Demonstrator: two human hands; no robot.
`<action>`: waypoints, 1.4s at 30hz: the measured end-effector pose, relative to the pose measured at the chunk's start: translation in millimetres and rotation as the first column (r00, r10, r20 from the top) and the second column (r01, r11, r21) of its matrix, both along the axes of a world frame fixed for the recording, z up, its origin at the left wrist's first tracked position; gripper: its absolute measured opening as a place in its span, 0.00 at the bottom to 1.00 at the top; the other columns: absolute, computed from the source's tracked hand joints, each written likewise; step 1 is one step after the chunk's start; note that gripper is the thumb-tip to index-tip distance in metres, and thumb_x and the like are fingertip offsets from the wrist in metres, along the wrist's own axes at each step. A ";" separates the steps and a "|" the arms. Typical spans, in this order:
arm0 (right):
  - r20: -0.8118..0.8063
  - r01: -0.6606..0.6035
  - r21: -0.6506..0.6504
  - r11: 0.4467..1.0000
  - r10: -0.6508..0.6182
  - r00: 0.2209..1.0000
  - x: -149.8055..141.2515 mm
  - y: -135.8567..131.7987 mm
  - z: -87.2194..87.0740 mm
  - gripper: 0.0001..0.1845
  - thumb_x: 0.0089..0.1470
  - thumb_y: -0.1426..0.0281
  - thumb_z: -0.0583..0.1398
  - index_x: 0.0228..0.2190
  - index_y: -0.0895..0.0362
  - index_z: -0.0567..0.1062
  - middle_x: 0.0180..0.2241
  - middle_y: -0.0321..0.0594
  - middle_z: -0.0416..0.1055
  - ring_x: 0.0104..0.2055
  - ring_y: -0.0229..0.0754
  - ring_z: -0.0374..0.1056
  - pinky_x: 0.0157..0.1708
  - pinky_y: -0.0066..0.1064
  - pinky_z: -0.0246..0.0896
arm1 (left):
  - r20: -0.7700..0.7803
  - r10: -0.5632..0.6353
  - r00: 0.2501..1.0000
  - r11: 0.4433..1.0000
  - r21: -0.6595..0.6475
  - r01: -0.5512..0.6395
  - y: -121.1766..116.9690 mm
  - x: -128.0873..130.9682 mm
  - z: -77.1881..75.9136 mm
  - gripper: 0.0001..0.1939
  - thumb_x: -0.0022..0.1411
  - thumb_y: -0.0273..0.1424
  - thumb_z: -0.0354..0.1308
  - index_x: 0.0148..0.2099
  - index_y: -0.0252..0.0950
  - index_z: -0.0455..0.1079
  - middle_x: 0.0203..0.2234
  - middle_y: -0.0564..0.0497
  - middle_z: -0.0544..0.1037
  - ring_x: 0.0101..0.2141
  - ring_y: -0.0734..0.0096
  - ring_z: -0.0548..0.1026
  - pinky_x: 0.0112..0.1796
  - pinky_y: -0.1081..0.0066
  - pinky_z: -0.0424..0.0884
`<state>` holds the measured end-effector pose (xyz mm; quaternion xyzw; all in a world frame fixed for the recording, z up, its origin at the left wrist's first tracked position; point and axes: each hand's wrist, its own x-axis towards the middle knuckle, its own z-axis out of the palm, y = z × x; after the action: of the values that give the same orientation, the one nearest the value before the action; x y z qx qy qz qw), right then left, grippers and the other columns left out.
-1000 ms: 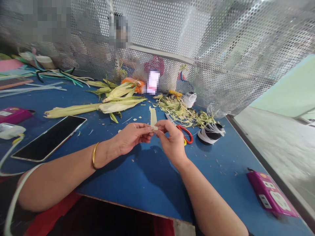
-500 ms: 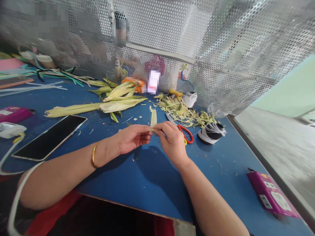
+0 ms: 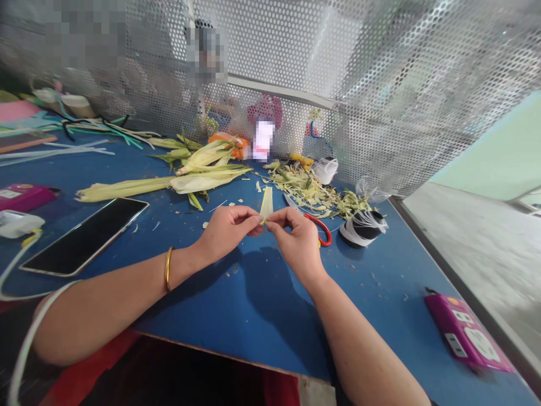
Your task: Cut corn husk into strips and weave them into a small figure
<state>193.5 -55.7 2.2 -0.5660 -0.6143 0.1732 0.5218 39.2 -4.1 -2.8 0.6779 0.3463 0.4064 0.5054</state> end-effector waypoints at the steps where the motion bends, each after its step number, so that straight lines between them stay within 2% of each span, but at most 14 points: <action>1: -0.010 0.001 -0.006 1.000 -0.001 1.000 -0.3 -0.1 0.3 0.04 0.49 0.69 0.63 0.26 0.55 0.74 0.25 0.35 0.73 0.28 0.39 0.67 0.32 0.32 0.62 | -0.027 0.005 1.000 1.000 0.028 -0.004 0.4 -0.6 -0.7 0.11 0.59 0.35 0.57 0.29 0.35 0.75 0.25 0.50 0.79 0.28 0.70 0.77 0.33 0.72 0.73; 8: -0.030 -0.010 -0.012 1.000 0.010 1.000 -1.9 -1.0 0.8 0.06 0.50 0.67 0.64 0.26 0.55 0.72 0.23 0.33 0.70 0.26 0.38 0.66 0.29 0.31 0.61 | -0.089 0.013 0.996 0.993 0.119 -0.003 2.2 -1.8 -5.9 0.11 0.60 0.37 0.57 0.31 0.36 0.76 0.26 0.50 0.80 0.29 0.69 0.77 0.33 0.72 0.72; 12: 0.003 -0.030 -0.017 0.999 0.030 1.000 -2.0 -1.0 -0.2 0.06 0.52 0.67 0.63 0.27 0.55 0.71 0.22 0.33 0.70 0.26 0.38 0.66 0.29 0.31 0.60 | -0.062 -0.002 0.998 0.996 0.094 0.008 2.9 -0.7 -7.0 0.10 0.60 0.35 0.57 0.30 0.36 0.74 0.26 0.50 0.79 0.29 0.70 0.77 0.33 0.72 0.72; 15: 0.069 -0.037 0.036 0.999 0.034 0.997 -2.7 -1.5 -1.0 0.04 0.54 0.70 0.61 0.28 0.54 0.72 0.24 0.33 0.71 0.27 0.38 0.67 0.30 0.31 0.61 | -0.018 -0.009 1.000 1.000 0.027 0.010 1.8 0.3 -4.3 0.10 0.59 0.35 0.57 0.29 0.35 0.72 0.23 0.52 0.77 0.26 0.72 0.75 0.32 0.72 0.72; 18: 0.225 -0.060 0.133 0.989 0.028 0.974 -3.1 -2.4 -1.7 0.04 0.58 0.71 0.59 0.32 0.52 0.74 0.29 0.35 0.73 0.32 0.40 0.69 0.34 0.32 0.62 | 0.044 0.010 0.999 0.996 -0.088 -0.006 -0.8 1.4 0.3 0.10 0.59 0.33 0.57 0.26 0.35 0.71 0.20 0.53 0.75 0.23 0.76 0.72 0.29 0.74 0.70; 20: 0.309 -0.084 0.173 0.981 0.027 0.951 -2.8 -3.0 -2.0 0.06 0.59 0.72 0.58 0.33 0.51 0.75 0.31 0.37 0.74 0.35 0.41 0.69 0.36 0.33 0.62 | 0.089 0.021 0.996 0.983 -0.183 -0.004 -2.6 2.4 2.9 0.11 0.58 0.31 0.57 0.24 0.35 0.69 0.19 0.54 0.73 0.22 0.77 0.69 0.27 0.75 0.68; 24: 0.375 -0.117 0.186 0.976 0.039 0.926 -1.3 -3.4 -2.8 0.07 0.61 0.73 0.57 0.34 0.51 0.75 0.33 0.37 0.74 0.36 0.42 0.70 0.37 0.33 0.62 | 0.134 0.025 0.991 0.947 -0.322 0.020 -4.4 3.5 5.6 0.12 0.58 0.27 0.56 0.21 0.34 0.67 0.17 0.54 0.71 0.20 0.79 0.67 0.26 0.75 0.66; 30: 0.497 -0.101 0.229 0.968 -0.027 0.868 0.1 -0.4 -5.8 0.07 0.62 0.71 0.56 0.32 0.52 0.73 0.31 0.37 0.75 0.35 0.43 0.70 0.40 0.36 0.61 | 0.165 0.064 0.984 0.895 -0.447 0.016 -3.4 3.7 7.0 0.06 0.57 0.27 0.60 0.27 0.33 0.72 0.20 0.53 0.75 0.22 0.77 0.71 0.28 0.73 0.69; 33: 0.474 -0.046 0.220 0.974 -0.066 0.878 -0.2 0.4 -7.5 0.06 0.61 0.71 0.57 0.30 0.53 0.72 0.30 0.37 0.75 0.34 0.43 0.70 0.39 0.36 0.60 | 0.176 0.069 0.982 0.902 -0.432 0.014 -3.4 4.6 6.2 0.05 0.56 0.27 0.60 0.28 0.33 0.72 0.20 0.53 0.75 0.22 0.77 0.72 0.29 0.73 0.70; 36: 0.348 0.015 0.131 0.991 -0.061 0.936 -0.9 0.2 -7.9 0.05 0.58 0.71 0.58 0.29 0.53 0.72 0.30 0.36 0.75 0.33 0.42 0.69 0.36 0.34 0.60 | 0.178 0.065 0.982 0.932 -0.362 0.003 -3.4 5.5 3.5 0.05 0.57 0.29 0.60 0.29 0.33 0.72 0.20 0.54 0.75 0.23 0.78 0.72 0.31 0.73 0.72; 39: 0.164 0.003 0.029 1.000 -0.008 0.986 -1.4 0.3 -6.6 0.04 0.56 0.70 0.59 0.28 0.54 0.72 0.28 0.35 0.74 0.31 0.40 0.68 0.34 0.32 0.61 | 0.144 0.052 0.988 0.977 -0.213 -0.021 -2.2 5.1 -0.8 0.05 0.56 0.30 0.60 0.30 0.33 0.73 0.22 0.54 0.75 0.25 0.76 0.73 0.32 0.72 0.72; 42: -0.012 -0.041 -0.055 0.998 0.040 0.999 -1.2 1.2 -4.4 0.05 0.53 0.68 0.61 0.26 0.55 0.72 0.25 0.34 0.73 0.29 0.39 0.68 0.33 0.32 0.62 | 0.054 0.042 0.998 0.999 0.005 -0.042 -1.0 3.1 -4.5 0.05 0.56 0.30 0.59 0.31 0.34 0.74 0.25 0.53 0.78 0.28 0.73 0.75 0.33 0.72 0.72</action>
<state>192.3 -54.4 -2.1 -0.5666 -0.6179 0.2037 0.5056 42.3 -5.1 -7.2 0.6608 0.3455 0.4362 0.5037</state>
